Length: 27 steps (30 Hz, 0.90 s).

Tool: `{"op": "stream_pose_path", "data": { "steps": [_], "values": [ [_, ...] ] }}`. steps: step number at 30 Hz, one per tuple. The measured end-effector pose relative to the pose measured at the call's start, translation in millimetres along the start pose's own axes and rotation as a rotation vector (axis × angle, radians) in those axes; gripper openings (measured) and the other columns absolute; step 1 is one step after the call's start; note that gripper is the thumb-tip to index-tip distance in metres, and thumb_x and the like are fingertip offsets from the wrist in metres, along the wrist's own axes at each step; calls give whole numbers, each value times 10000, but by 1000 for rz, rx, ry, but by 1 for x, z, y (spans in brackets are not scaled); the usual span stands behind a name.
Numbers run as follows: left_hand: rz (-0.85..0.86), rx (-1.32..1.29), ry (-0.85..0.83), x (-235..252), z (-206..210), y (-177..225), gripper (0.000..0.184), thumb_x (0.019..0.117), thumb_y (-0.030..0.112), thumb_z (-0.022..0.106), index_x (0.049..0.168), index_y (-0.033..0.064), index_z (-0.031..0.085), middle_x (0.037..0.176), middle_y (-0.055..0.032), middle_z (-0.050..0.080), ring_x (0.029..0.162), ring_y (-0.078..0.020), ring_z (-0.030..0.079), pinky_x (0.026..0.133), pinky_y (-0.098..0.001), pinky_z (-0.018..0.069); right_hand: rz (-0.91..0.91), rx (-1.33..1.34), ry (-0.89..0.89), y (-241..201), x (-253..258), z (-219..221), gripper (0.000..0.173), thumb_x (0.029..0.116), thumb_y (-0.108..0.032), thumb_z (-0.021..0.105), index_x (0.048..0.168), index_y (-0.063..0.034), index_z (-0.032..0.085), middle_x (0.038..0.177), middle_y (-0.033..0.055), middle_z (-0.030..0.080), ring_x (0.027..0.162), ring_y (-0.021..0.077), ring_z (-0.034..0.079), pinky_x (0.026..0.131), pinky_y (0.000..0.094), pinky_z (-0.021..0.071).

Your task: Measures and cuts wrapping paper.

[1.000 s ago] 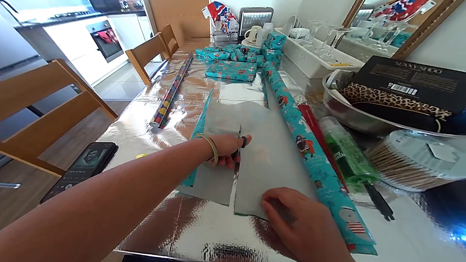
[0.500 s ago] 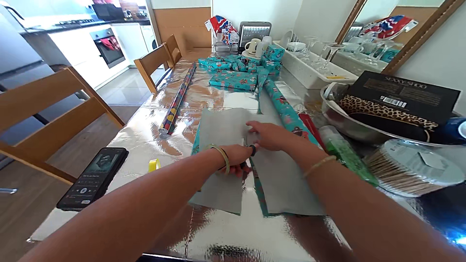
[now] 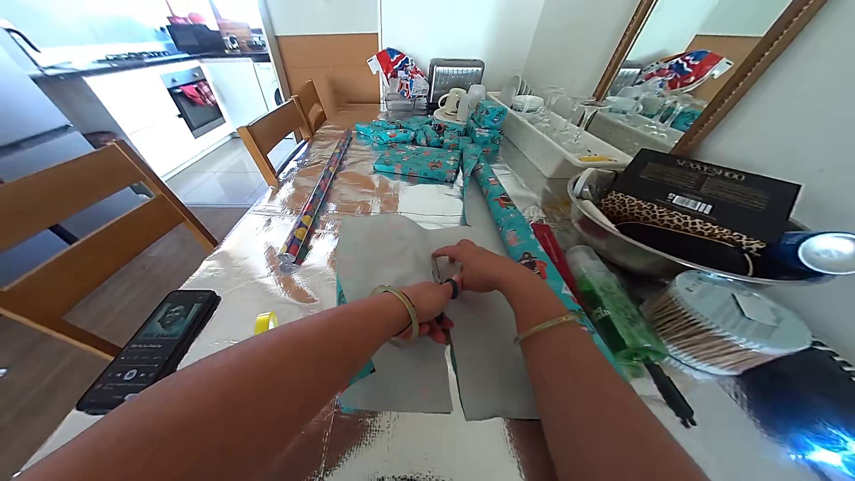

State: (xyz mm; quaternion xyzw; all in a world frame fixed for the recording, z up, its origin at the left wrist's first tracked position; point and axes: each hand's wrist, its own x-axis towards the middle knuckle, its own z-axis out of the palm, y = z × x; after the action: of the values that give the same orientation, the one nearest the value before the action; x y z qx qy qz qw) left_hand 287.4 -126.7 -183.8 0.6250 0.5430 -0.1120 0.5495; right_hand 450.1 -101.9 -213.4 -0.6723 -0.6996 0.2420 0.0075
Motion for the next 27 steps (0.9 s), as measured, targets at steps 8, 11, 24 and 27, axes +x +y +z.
{"op": "stream_pose_path", "data": {
  "steps": [8,11,24,27],
  "values": [
    [-38,-61,26,2,10,12,729,1078,621,166,1157,34,591,685,-30,572,425,-41,370,409,-180,274,-65,95,79,17,8,18,587,975,-18,628,1521,-199,515,1261,235,602,1122,394,604,952,565,478],
    [-42,-80,64,3,12,12,713,1087,602,184,1145,32,610,676,-30,568,418,-44,364,408,-181,277,-66,155,82,20,6,19,540,1006,-72,600,1520,-216,519,1275,216,594,1111,373,601,928,571,474],
    [-75,5,41,9,3,10,718,1071,625,213,1033,44,632,587,3,509,407,-50,371,409,-184,294,-41,205,64,22,9,20,558,968,-130,675,1500,-232,541,1213,158,624,1043,322,605,875,568,476],
    [-61,10,60,9,4,8,701,1074,613,226,1017,38,624,585,4,503,406,-42,370,410,-174,291,-35,208,67,21,9,21,565,962,-117,670,1498,-239,541,1218,158,621,1043,324,604,874,568,475]
  ]
}}
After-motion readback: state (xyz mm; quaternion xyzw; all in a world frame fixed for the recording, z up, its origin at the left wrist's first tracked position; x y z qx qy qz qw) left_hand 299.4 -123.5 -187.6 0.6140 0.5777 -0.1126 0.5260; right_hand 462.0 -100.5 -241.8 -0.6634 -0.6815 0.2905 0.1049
